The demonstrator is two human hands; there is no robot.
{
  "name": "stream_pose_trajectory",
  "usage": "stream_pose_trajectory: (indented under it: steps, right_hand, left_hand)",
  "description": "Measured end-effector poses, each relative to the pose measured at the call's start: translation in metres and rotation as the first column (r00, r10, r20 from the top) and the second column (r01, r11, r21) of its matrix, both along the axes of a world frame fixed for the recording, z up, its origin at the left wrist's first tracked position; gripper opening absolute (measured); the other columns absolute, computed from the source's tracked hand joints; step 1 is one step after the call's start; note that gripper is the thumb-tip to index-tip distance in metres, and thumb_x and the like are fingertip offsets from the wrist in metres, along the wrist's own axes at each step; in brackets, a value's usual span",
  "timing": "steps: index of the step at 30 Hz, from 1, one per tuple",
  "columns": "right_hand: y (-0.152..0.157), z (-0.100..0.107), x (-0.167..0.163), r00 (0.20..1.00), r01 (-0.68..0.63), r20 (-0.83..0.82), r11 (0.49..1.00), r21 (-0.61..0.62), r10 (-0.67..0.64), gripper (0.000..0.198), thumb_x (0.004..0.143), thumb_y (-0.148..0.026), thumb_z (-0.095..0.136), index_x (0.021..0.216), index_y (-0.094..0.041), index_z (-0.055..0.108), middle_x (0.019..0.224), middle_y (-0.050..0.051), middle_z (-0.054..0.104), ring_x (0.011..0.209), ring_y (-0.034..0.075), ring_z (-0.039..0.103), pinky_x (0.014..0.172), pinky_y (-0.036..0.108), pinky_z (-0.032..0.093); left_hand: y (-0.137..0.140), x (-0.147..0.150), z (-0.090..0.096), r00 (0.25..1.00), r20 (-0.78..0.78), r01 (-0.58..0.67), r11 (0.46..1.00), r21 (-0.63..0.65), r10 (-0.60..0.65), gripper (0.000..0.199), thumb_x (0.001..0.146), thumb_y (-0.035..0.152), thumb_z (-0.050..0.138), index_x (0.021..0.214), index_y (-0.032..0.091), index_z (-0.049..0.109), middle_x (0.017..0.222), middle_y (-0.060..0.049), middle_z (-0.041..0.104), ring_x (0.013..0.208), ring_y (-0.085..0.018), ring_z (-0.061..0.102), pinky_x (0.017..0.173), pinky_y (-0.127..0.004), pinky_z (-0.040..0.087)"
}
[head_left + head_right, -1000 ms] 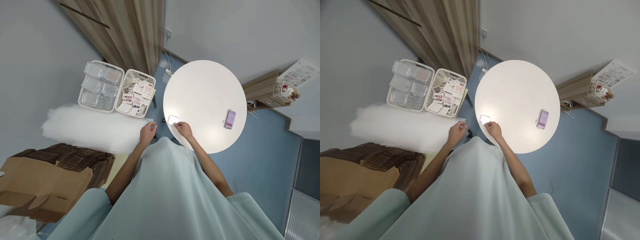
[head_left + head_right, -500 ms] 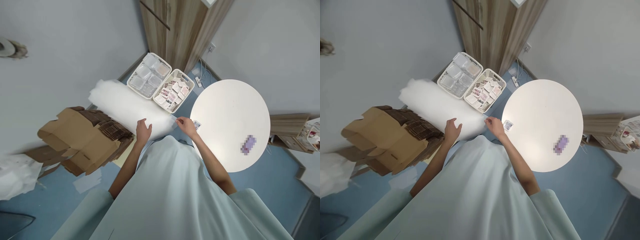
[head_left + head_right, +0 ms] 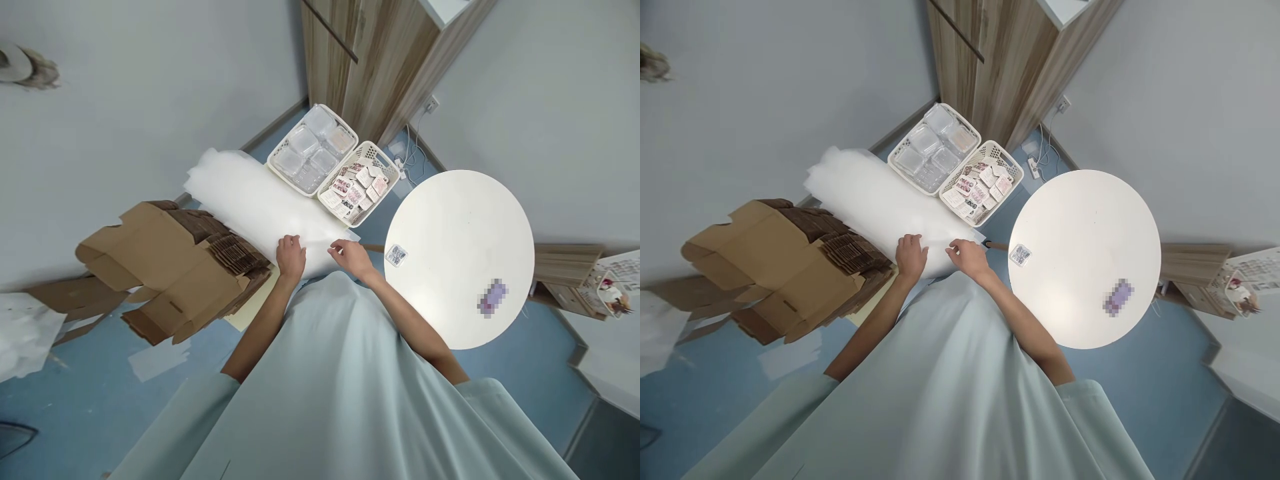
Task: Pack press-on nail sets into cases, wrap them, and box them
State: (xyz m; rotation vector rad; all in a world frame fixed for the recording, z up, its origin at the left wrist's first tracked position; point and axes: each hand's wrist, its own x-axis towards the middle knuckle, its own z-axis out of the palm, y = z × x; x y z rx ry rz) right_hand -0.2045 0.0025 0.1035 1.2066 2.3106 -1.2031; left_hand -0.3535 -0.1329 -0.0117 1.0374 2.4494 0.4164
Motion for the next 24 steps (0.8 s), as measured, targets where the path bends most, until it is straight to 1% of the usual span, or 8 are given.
stream_pose_trajectory:
  steps: [5,9,11,15,20,22,24]
  right_hand:
    - [-0.004,0.000,0.001,0.999,-0.027,0.023,1.000,-0.009,0.027,0.022,0.104,-0.035,0.064,0.118,-0.025,0.077,0.111,0.005,0.082,0.101,0.025,0.075,0.084,0.032,0.052]
    - [-0.004,0.000,0.001,1.000,-0.020,0.019,1.000,-0.005,0.021,0.021,0.103,-0.035,0.065,0.118,-0.025,0.078,0.111,0.006,0.082,0.100,0.025,0.075,0.086,0.033,0.052]
    - [-0.004,-0.001,0.001,1.000,-0.015,0.014,1.000,-0.001,0.015,0.022,0.103,-0.034,0.065,0.118,-0.024,0.078,0.111,0.007,0.082,0.101,0.026,0.075,0.086,0.034,0.053]
    - [-0.004,-0.008,-0.002,1.000,-0.015,0.004,1.000,0.022,0.015,0.024,0.103,-0.035,0.065,0.121,-0.024,0.077,0.112,0.007,0.082,0.104,0.027,0.075,0.088,0.034,0.053]
    - [-0.007,-0.012,-0.008,0.999,-0.039,0.004,0.999,0.037,0.039,0.025,0.104,-0.036,0.064,0.122,-0.023,0.076,0.115,0.007,0.081,0.107,0.027,0.075,0.088,0.033,0.052]
    - [-0.009,-0.010,-0.011,0.998,-0.061,0.001,0.997,0.044,0.061,0.026,0.104,-0.036,0.064,0.123,-0.022,0.076,0.115,0.008,0.081,0.107,0.027,0.075,0.087,0.033,0.052]
    - [-0.010,-0.007,-0.014,0.996,-0.086,-0.005,0.995,0.054,0.086,0.027,0.104,-0.037,0.063,0.123,-0.022,0.075,0.114,0.007,0.082,0.106,0.026,0.075,0.087,0.032,0.052]
  left_hand:
    - [-0.004,0.003,-0.001,1.000,0.011,0.022,1.000,0.018,-0.023,0.033,0.100,0.022,0.050,0.127,0.018,0.068,0.122,-0.020,0.066,0.124,-0.039,0.054,0.109,-0.052,0.042]
    - [-0.006,0.004,0.000,0.999,0.048,0.011,0.999,0.041,-0.013,0.030,0.103,0.024,0.045,0.114,0.020,0.073,0.117,-0.019,0.069,0.120,-0.039,0.057,0.108,-0.052,0.043]
    - [-0.008,0.004,0.002,0.998,0.063,-0.001,0.998,0.058,-0.003,0.030,0.103,0.025,0.045,0.112,0.021,0.073,0.115,-0.018,0.069,0.119,-0.038,0.058,0.108,-0.052,0.043]
    - [-0.012,0.005,0.008,0.998,0.065,-0.013,0.996,0.090,0.007,0.031,0.104,0.026,0.044,0.114,0.022,0.073,0.116,-0.017,0.070,0.119,-0.037,0.059,0.108,-0.051,0.044]
    - [-0.014,0.006,0.016,0.998,0.059,-0.018,0.997,0.078,0.013,0.032,0.103,0.024,0.044,0.117,0.021,0.072,0.119,-0.016,0.071,0.120,-0.037,0.060,0.108,-0.049,0.047]
    - [-0.014,0.008,0.022,0.997,0.074,-0.019,0.996,0.083,0.013,0.032,0.103,0.024,0.045,0.119,0.020,0.071,0.122,-0.017,0.071,0.121,-0.036,0.061,0.108,-0.049,0.048]
    - [-0.015,0.010,0.033,0.995,0.095,-0.026,0.992,0.122,0.014,0.031,0.102,0.024,0.047,0.121,0.019,0.071,0.125,-0.016,0.071,0.121,-0.035,0.063,0.108,-0.049,0.049]
